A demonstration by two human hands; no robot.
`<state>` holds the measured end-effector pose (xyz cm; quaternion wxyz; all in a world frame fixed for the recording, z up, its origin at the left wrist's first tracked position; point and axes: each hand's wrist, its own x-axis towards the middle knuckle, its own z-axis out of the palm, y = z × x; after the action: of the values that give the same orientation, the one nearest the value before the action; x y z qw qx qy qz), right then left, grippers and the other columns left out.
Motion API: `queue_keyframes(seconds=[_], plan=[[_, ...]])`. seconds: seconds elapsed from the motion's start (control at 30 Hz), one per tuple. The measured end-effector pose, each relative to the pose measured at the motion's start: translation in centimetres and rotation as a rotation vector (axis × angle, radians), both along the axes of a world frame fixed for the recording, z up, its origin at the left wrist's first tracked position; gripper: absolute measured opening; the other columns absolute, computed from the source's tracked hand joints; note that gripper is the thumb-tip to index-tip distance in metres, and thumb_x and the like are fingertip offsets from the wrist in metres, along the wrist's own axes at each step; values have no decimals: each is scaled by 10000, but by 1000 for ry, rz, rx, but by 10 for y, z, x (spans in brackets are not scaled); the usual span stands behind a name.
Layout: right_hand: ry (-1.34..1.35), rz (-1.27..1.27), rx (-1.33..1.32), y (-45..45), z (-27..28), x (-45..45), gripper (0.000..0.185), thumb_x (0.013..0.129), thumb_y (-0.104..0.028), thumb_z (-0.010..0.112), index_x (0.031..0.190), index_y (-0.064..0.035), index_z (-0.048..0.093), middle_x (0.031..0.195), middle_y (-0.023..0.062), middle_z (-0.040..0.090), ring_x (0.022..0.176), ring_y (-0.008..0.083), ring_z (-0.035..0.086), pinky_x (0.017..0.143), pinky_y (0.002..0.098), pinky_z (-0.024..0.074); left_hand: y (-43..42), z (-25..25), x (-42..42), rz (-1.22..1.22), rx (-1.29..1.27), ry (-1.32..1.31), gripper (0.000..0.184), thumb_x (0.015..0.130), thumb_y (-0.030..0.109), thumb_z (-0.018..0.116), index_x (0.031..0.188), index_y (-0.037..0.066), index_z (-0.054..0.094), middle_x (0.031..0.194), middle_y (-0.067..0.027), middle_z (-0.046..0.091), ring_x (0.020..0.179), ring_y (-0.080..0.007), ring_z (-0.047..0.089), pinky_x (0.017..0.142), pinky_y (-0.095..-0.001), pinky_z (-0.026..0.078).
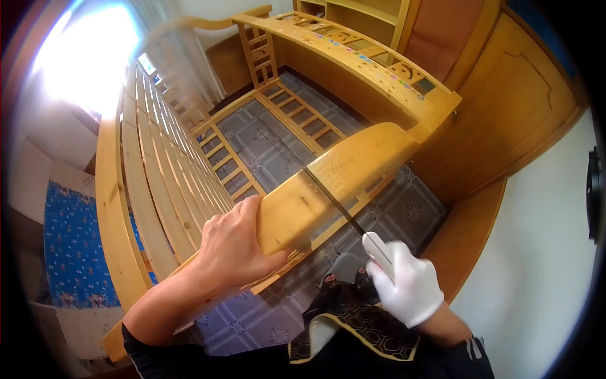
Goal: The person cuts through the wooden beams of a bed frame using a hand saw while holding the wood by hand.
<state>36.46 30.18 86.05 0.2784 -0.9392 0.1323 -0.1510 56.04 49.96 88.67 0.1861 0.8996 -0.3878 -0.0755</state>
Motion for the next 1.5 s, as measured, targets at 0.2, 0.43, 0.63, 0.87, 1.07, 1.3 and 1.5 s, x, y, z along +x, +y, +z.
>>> queue_keyframes(seconds=[0.2, 0.43, 0.63, 0.87, 1.07, 1.3, 1.5], plan=[[30, 22, 93, -5, 5, -5, 246, 882, -201, 672, 1004, -10, 577, 683, 160, 650, 564, 354, 662, 510, 445, 545, -2, -2, -3, 9, 22, 5, 734, 626, 355, 783, 1181, -57, 534, 938, -214, 658, 849, -356, 673, 779, -436, 505], [173, 82, 10, -4, 20, 69, 302, 934, -285, 590, 948, 5, 503, 667, 230, 651, 623, 407, 674, 560, 465, 548, -1, -2, -4, 5, 38, 3, 762, 623, 371, 785, 1197, -57, 523, 956, -224, 660, 882, -366, 672, 798, -436, 510], [101, 114, -41, 1, 26, 70, 314, 929, -296, 599, 950, 4, 504, 658, 229, 650, 640, 390, 686, 581, 461, 554, 2, -2, -5, 24, 55, 0, 780, 633, 386, 784, 1220, -52, 514, 1013, -237, 657, 920, -379, 667, 848, -438, 501], [-328, 88, 96, -25, 74, 70, 244, 930, -206, 620, 985, 22, 555, 657, 209, 632, 591, 347, 676, 544, 416, 539, 1, 2, -12, 87, 94, 92, 809, 662, 387, 783, 1275, -46, 481, 1170, -244, 614, 1088, -379, 615, 950, -446, 459], [-325, 197, 1053, -99, 61, 92, 243, 1024, -205, 456, 1056, 25, 526, 641, 48, 530, 474, 112, 515, 464, 267, 494, -9, 14, -23, -199, 191, -220, 1055, 840, 529, 689, 1549, -18, 131, 1608, -234, 163, 1521, -328, 80, 1228, -503, 44], [-48, 457, 1890, -146, -2, 169, 267, 1025, -322, 482, 1092, -74, 555, 635, 31, 539, 509, 187, 575, 493, 378, 545, -47, -1, -38, -370, 186, -62, 911, 951, 638, 442, 1561, 27, 152, 1628, -187, 141, 1519, -314, 103, 1229, -473, 104], [-67, 381, 1837, -144, -5, 175, 253, 1021, -293, 467, 1113, -64, 521, 640, 41, 516, 490, 193, 565, 478, 380, 540, -40, 16, 68, 622, 360, -86, 711, 959, 430, 543, 1496, 16, 329, 1561, -232, 302, 1489, -376, 196, 1214, -512, 156]])
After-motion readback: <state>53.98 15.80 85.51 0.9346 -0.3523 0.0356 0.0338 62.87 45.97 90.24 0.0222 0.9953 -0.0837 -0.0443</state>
